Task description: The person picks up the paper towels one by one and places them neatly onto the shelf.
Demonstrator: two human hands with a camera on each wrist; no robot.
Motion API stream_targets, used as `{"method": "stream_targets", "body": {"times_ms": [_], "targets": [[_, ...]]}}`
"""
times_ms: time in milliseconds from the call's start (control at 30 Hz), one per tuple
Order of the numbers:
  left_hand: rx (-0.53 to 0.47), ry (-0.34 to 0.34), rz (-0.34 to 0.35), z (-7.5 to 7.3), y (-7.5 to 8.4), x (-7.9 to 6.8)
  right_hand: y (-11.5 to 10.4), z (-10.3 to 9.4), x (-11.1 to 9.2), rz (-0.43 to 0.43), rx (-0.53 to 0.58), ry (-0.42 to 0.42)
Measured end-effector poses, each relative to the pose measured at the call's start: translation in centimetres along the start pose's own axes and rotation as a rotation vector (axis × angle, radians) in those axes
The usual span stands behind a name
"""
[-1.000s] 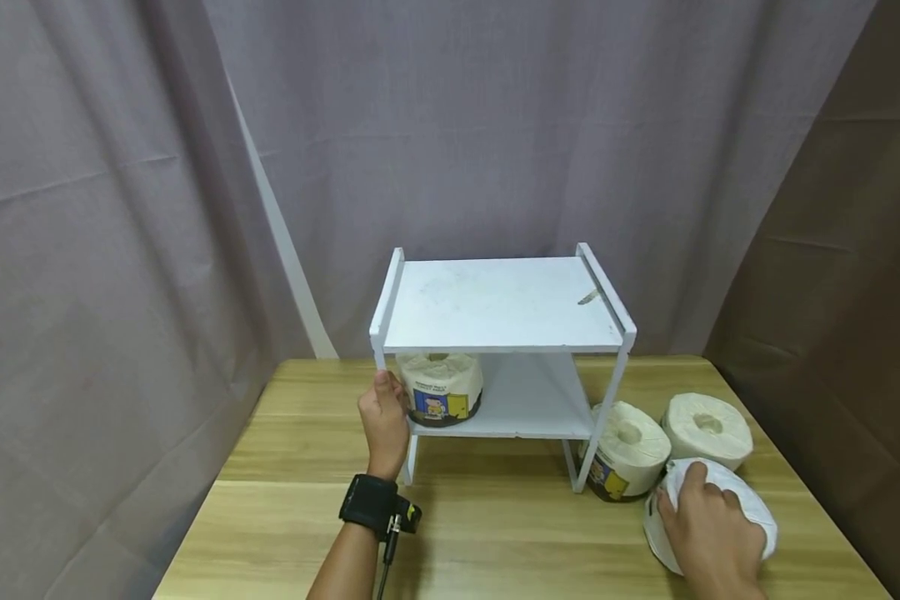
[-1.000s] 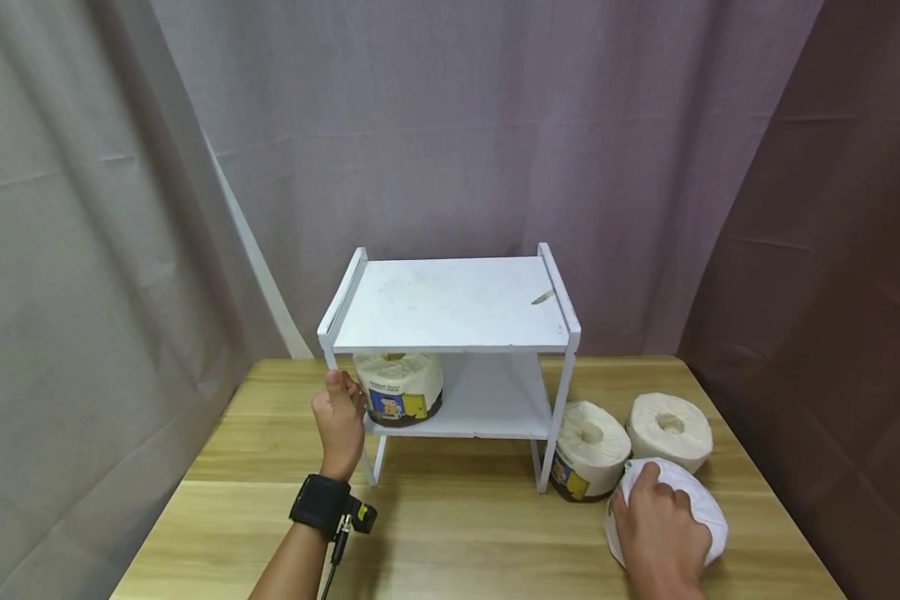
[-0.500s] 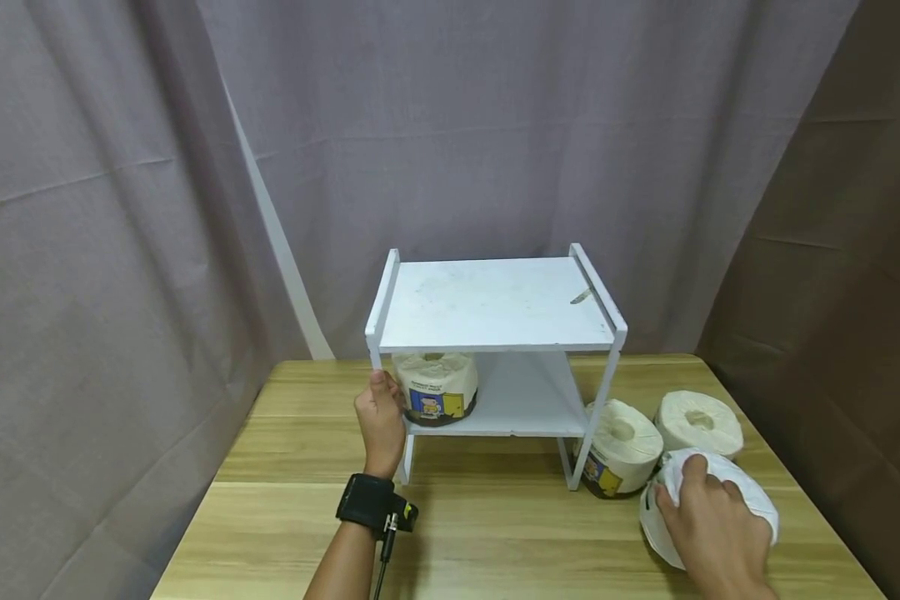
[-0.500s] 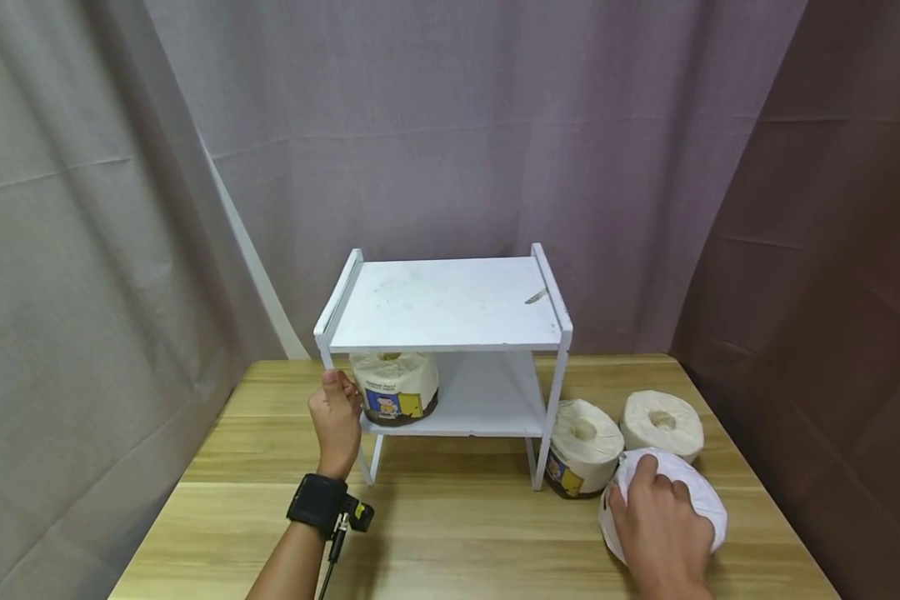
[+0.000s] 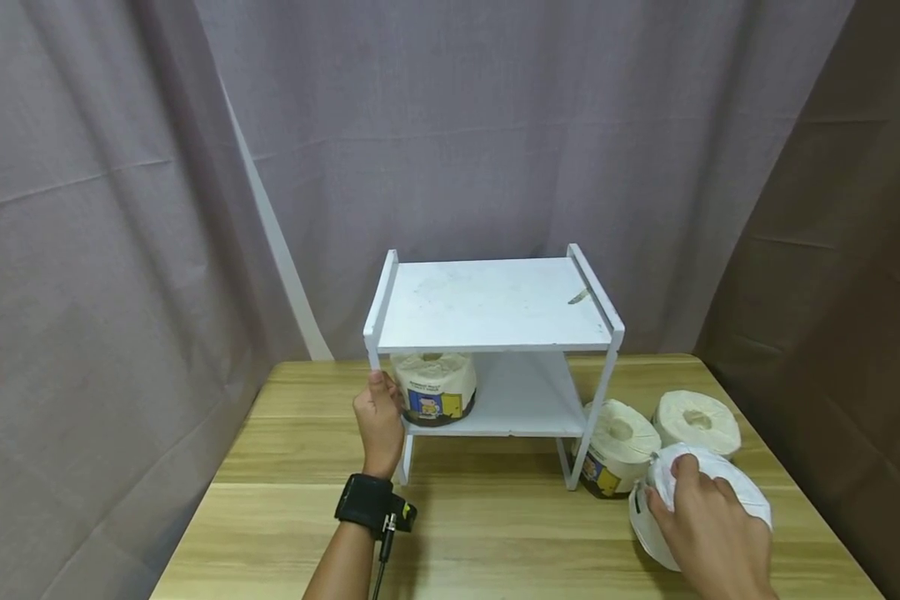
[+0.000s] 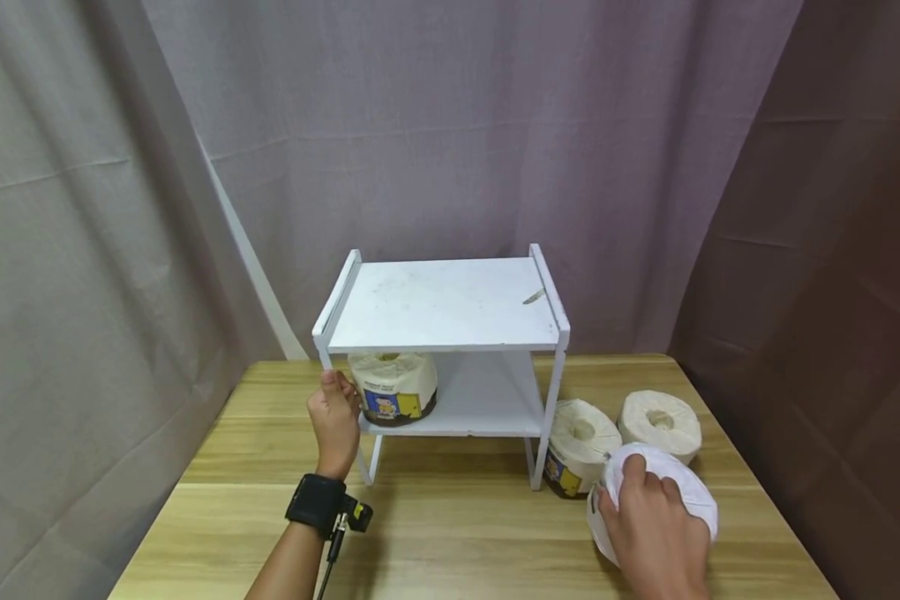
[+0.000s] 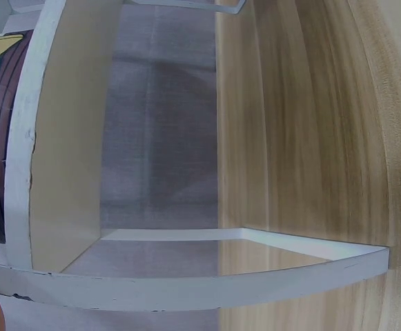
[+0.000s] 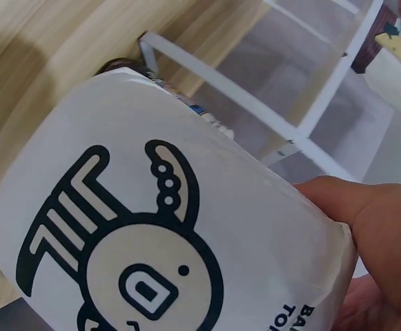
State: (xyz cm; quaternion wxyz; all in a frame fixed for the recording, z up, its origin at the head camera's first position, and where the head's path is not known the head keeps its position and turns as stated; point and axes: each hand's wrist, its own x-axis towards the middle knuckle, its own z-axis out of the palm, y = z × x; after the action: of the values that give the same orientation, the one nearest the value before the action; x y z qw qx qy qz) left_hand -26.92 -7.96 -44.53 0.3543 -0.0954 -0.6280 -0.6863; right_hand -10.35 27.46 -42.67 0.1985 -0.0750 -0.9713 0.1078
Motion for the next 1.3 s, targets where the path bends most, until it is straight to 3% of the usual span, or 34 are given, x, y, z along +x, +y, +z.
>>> {"method": "stream_targets", "body": {"times_ms": [100,567,900,1300], "targets": [[0.009,-0.003,0.006,-0.1,-0.1,0.0,-0.5,-0.2,-0.2,-0.027,0.007,0.03],[0.032,0.001,-0.018,-0.7,-0.3,-0.1,-2.9,-1.1,-0.4,-0.082,0.014,0.017],[0.016,-0.003,0.013,-0.7,-0.3,0.0,-4.3,-1.9,-0.2,-0.152,0.012,0.085],[0.0,-0.014,0.003,-0.1,-0.1,0.1,-5.8,-3.9,-0.3,-0.168,0.008,0.023]]}}
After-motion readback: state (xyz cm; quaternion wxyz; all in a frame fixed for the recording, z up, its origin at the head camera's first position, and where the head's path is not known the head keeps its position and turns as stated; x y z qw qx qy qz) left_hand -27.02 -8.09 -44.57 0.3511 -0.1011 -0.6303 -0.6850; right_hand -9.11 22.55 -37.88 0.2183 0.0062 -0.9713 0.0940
